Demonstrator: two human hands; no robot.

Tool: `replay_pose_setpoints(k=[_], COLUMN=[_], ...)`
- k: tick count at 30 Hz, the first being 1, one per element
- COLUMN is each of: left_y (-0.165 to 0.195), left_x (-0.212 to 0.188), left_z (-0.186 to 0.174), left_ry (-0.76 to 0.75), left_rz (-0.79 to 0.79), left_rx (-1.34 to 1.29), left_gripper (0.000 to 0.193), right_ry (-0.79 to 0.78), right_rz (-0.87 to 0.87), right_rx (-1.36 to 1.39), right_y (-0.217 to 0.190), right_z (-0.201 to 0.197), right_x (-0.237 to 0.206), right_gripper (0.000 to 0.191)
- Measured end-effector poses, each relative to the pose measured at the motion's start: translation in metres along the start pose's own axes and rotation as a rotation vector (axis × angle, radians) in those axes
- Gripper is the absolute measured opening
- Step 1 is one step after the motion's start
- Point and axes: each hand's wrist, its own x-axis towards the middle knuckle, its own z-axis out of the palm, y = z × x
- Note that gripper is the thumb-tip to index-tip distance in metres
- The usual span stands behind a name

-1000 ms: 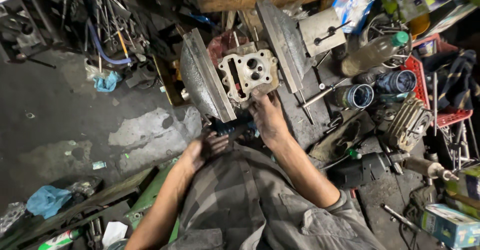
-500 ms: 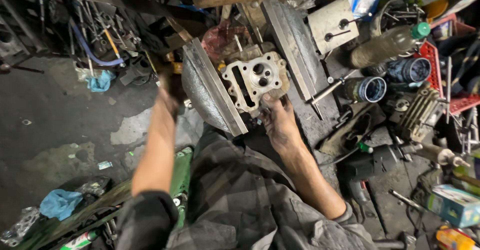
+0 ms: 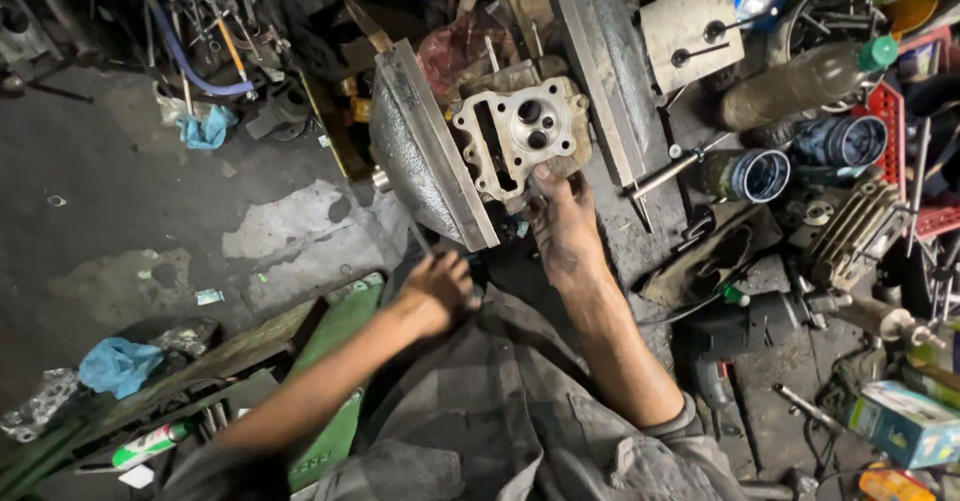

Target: The person wipes a motorcycle engine cylinder head with a rag, turns it over in their hands, and clamps it in a bench vise. They then use a socket wrench on the head, fit small parts and bolts into it, and handle other engine components on the cluttered workbench.

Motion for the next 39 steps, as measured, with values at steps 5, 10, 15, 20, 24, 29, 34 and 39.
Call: replay_pose_setpoints(k=[5,10,15,20,24,29,34,39], left_y=[-0.113,-0.114,-0.109,-0.134,-0.163,-0.247,-0.272,-0.214], left_x=[0.045,0.08,0.101,0.106,0.095,0.126,0.118,0.08], left_z=[0.032,0.044,0.031,0.022,0.026,-0.01,-0.11,-0.194], left_ry=[0.254,0.395,0.577,0.734,0.825,0.985,0.74,0.151], left_rz=[-0.472,-0.648,-0.602,-0.56,-0.509,0.072,0.658,1.023], left_rx=[-1.072,-2.077,-2.324,-2.472,-2.552,-2.581,-2.233,-1.601], left_gripper=[0.028,0.033,0.039,0.046,0.052,0.059,0.053,0.038], right_ry=[-0.052,-0.008,0.091,0.161,0.168,0.223,0.235,0.109], right_rz=[-0.011,0.036,0.068,0.028,0.071,0.086,0.145,0.011], right_rx=[0.007,-0.041,-0.063,-0.271,-0.203,-0.204,-0.314,-0.43], right_y=[0.0,-0.006,-0.006,0.007,0.027,0.038,0.018,0.005], right_z=[-0.005,0.001,0.004,-0.015,-0.033,-0.038,-0.026,-0.02], right_x=[0.003,-0.003,-0.011,-0.007,0.001,0.005,-0.002,0.002], right_gripper=[0.051,0.052,0.057,0.07,0.086,0.095,0.102,0.1])
